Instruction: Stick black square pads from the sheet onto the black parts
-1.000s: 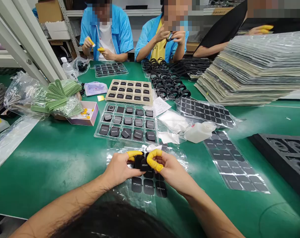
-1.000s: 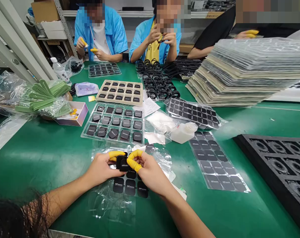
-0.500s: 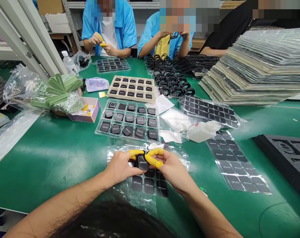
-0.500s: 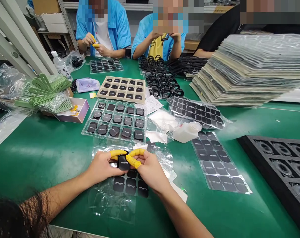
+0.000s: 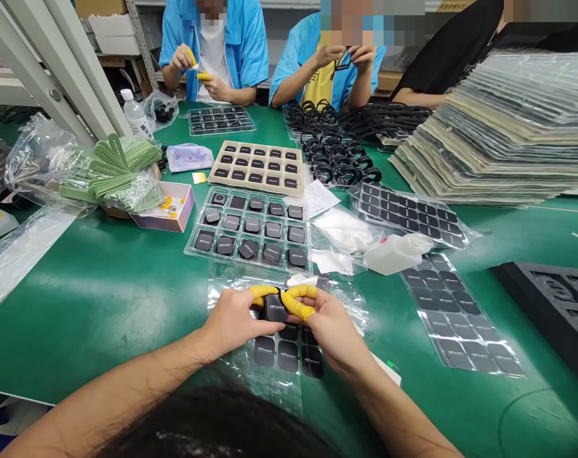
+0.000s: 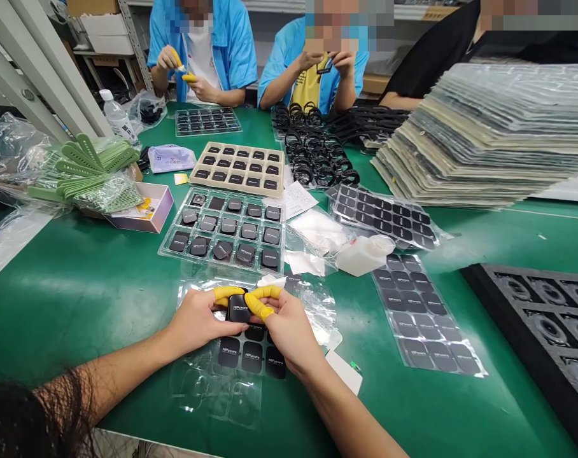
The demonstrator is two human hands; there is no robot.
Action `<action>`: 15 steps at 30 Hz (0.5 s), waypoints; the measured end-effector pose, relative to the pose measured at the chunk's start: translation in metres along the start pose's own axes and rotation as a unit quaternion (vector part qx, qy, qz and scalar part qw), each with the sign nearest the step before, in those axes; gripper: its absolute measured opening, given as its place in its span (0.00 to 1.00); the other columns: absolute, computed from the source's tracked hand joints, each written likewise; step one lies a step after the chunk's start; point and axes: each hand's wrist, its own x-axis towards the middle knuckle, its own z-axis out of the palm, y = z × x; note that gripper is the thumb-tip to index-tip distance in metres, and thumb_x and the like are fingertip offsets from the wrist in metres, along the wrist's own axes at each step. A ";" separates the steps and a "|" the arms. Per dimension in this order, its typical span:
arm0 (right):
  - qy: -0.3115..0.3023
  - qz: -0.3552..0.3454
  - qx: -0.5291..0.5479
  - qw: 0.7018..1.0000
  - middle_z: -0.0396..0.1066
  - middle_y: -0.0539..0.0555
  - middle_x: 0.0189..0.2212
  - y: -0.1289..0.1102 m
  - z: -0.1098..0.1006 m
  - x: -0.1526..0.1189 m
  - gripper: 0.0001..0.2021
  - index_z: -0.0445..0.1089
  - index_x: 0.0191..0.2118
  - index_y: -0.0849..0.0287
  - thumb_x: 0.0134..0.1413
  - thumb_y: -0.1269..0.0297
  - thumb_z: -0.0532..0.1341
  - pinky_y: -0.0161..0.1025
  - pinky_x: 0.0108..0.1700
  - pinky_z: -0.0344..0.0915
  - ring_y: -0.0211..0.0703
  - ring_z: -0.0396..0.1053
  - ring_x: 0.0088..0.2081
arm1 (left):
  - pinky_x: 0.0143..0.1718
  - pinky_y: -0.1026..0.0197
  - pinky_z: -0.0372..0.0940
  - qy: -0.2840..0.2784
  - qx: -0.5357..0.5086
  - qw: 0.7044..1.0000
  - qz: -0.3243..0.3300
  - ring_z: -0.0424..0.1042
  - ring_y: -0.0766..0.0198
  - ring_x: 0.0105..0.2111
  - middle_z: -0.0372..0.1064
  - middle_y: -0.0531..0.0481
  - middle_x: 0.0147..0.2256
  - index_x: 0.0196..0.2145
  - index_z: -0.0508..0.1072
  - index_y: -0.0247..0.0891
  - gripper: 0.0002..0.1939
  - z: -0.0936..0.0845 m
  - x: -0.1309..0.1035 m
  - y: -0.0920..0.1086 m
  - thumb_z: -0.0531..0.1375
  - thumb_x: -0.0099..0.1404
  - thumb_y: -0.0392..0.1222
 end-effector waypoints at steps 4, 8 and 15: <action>0.023 0.024 0.021 0.999 0.83 0.52 0.32 -0.002 0.005 -0.001 0.32 0.85 0.31 0.53 0.20 0.43 0.94 0.45 0.43 0.84 0.49 0.80 0.36 | 0.57 0.52 0.89 -0.009 -0.005 1.000 -0.024 0.95 0.47 0.48 0.95 0.51 0.49 0.59 0.92 0.46 0.31 0.000 0.000 0.000 0.83 0.58 0.44; 0.049 0.035 0.035 0.998 0.83 0.51 0.31 -0.004 0.010 -0.002 0.33 0.85 0.29 0.53 0.13 0.45 0.94 0.42 0.41 0.82 0.47 0.79 0.36 | 0.58 0.50 0.89 -0.015 -0.005 0.999 -0.032 0.95 0.46 0.48 0.94 0.49 0.50 0.61 0.92 0.45 0.32 0.001 0.000 0.000 0.83 0.58 0.44; 0.064 0.030 0.034 0.997 0.82 0.51 0.31 -0.004 0.014 -0.003 0.34 0.84 0.28 0.53 0.12 0.41 0.93 0.43 0.41 0.80 0.47 0.78 0.36 | 0.57 0.49 0.89 -0.011 0.006 0.999 -0.033 0.95 0.45 0.47 0.94 0.48 0.49 0.60 0.92 0.43 0.31 0.001 -0.001 0.000 0.83 0.59 0.44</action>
